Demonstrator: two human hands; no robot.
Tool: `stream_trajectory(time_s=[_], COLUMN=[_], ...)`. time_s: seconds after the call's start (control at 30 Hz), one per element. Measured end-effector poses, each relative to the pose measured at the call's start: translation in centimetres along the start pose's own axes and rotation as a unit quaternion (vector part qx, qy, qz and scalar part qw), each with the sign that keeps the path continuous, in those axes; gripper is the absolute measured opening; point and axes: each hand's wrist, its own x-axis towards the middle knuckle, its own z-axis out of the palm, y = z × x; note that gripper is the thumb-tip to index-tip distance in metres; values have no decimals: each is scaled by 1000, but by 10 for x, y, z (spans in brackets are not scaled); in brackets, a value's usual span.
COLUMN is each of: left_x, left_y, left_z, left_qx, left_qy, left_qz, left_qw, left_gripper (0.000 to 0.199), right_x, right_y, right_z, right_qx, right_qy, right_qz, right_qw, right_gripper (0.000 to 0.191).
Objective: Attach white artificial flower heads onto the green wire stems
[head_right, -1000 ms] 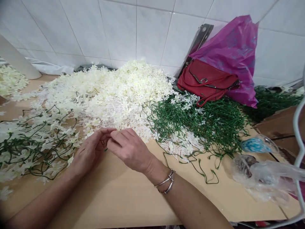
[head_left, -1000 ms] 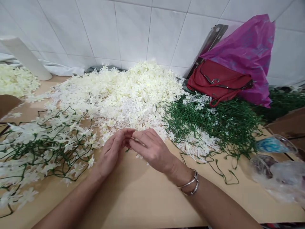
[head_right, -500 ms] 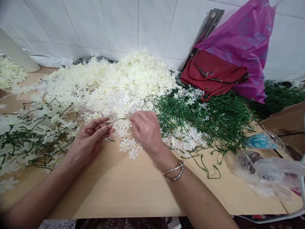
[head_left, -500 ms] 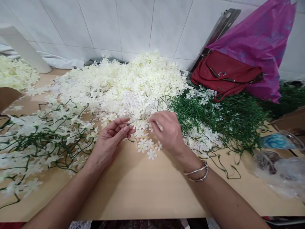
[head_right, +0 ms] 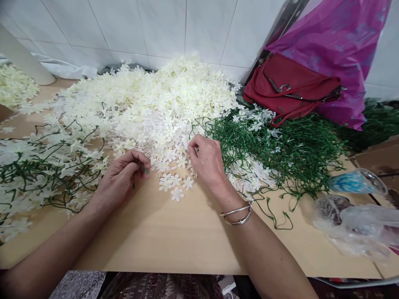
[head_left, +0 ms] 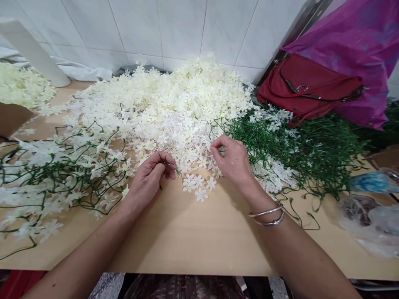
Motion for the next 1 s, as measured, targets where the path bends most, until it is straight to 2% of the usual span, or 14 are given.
stream_trajectory(time_s=[0.13, 0.37, 0.53, 0.83, 1.0], left_x=[-2, -3, -1, 8, 7], left_y=[1, 2, 2, -8, -5], left_z=[-1, 0, 4, 1, 1], left_qx=[75, 24, 13, -101, -61], left_qy=[-1, -31, -4, 32, 62], left_qz=[-30, 7, 13, -6, 4], left_qw=[997, 999, 1000, 994, 996], left_gripper=[22, 13, 15, 32, 28], right_x=[-1, -4, -2, -4, -6], right_y=[-2, -3, 0, -2, -10], right_z=[7, 21, 21, 25, 23], right_qx=[134, 296, 329, 347, 358], right_qy=[25, 7, -5, -35, -52], right_qz=[-11, 49, 56, 65, 70], right_qw=[991, 954, 943, 935, 929], right_gripper=[11, 10, 7, 6, 5])
